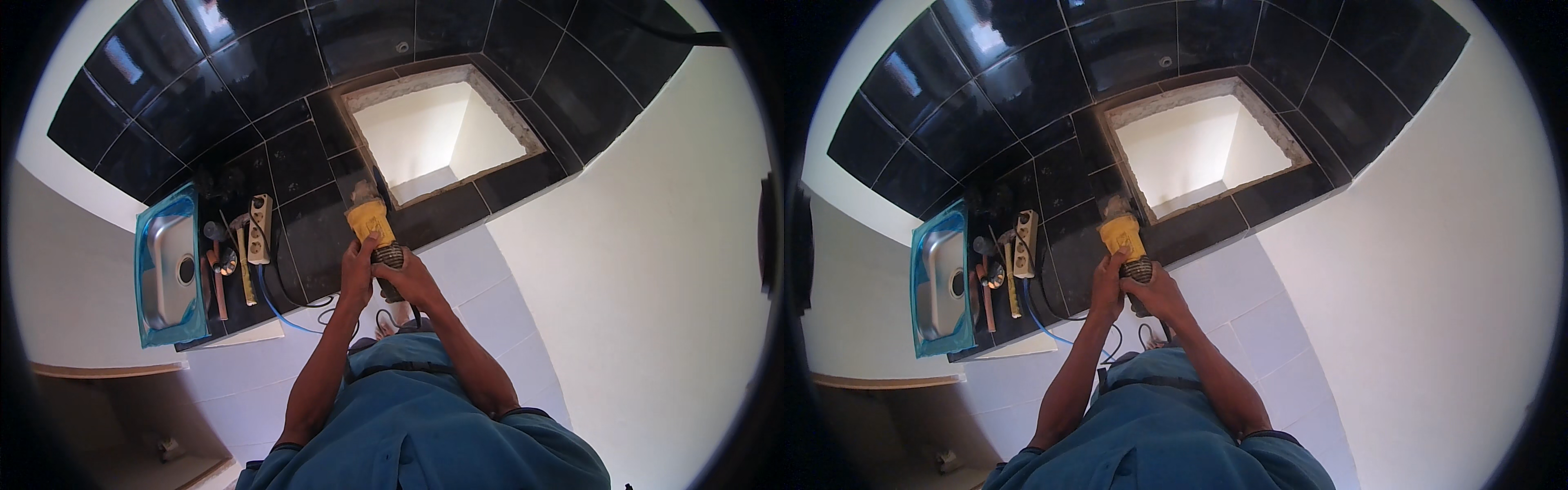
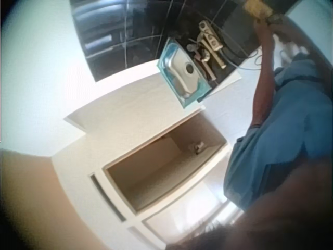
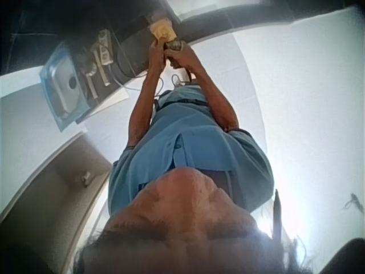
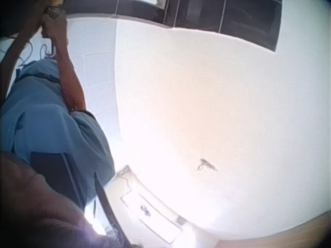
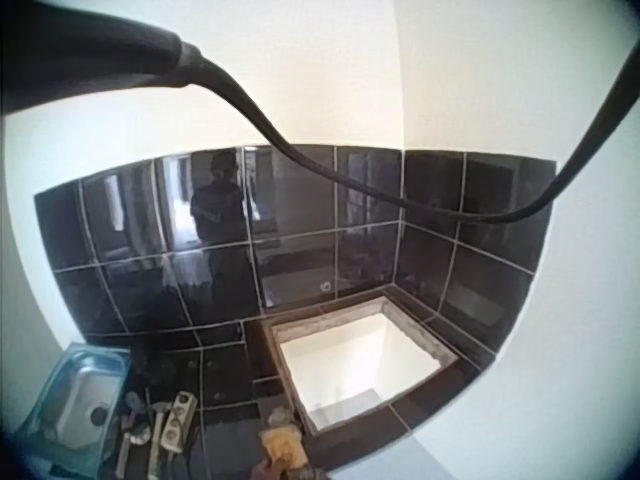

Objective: The person uses a yellow angle grinder to grind the edges of a rectangular cutout in a wall covered with black tiles. The person holds the tool with both hands and moves it along the perimeter of the opening to smooth the surface.

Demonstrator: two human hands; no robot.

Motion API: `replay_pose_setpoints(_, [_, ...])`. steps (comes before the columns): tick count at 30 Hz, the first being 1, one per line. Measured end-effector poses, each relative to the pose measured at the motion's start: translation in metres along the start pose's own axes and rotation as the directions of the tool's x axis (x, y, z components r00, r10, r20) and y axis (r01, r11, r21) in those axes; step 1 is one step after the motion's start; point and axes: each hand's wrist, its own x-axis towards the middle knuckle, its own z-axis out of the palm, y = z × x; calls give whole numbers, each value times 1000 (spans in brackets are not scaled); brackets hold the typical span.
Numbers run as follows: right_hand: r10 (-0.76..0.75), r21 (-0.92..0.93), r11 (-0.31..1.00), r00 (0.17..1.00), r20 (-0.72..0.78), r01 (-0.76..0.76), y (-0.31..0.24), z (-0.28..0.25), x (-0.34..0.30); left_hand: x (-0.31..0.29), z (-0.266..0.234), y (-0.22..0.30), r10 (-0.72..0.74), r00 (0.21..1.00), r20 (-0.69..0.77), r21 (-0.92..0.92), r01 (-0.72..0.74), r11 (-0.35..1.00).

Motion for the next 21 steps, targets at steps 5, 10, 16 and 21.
replay_pose_setpoints(5, [-3, -5, 1000, 1000, -1, 3, 7, -1, 2, -4, 3, 0, 4, 1000, 24, -10, -4, 1000])
replay_pose_setpoints(10, [-7, -4, 1000, 1000, -8, 7, 5, -1, -3, -5, 1, -2, -3, 1000, 16, -3, 3, 1000])
replay_pose_setpoints(16, [7, 6, 1000, 1000, -7, -7, 7, 0, -5, -4, -2, -7, 1, 1000, 23, -29, -1, 1000])
replay_pose_setpoints(21, [-9, 22, 1000, 1000, -2, 9, 6, 0, -7, -4, -3, -9, -6, 1000, 4, -7, 6, 1000])
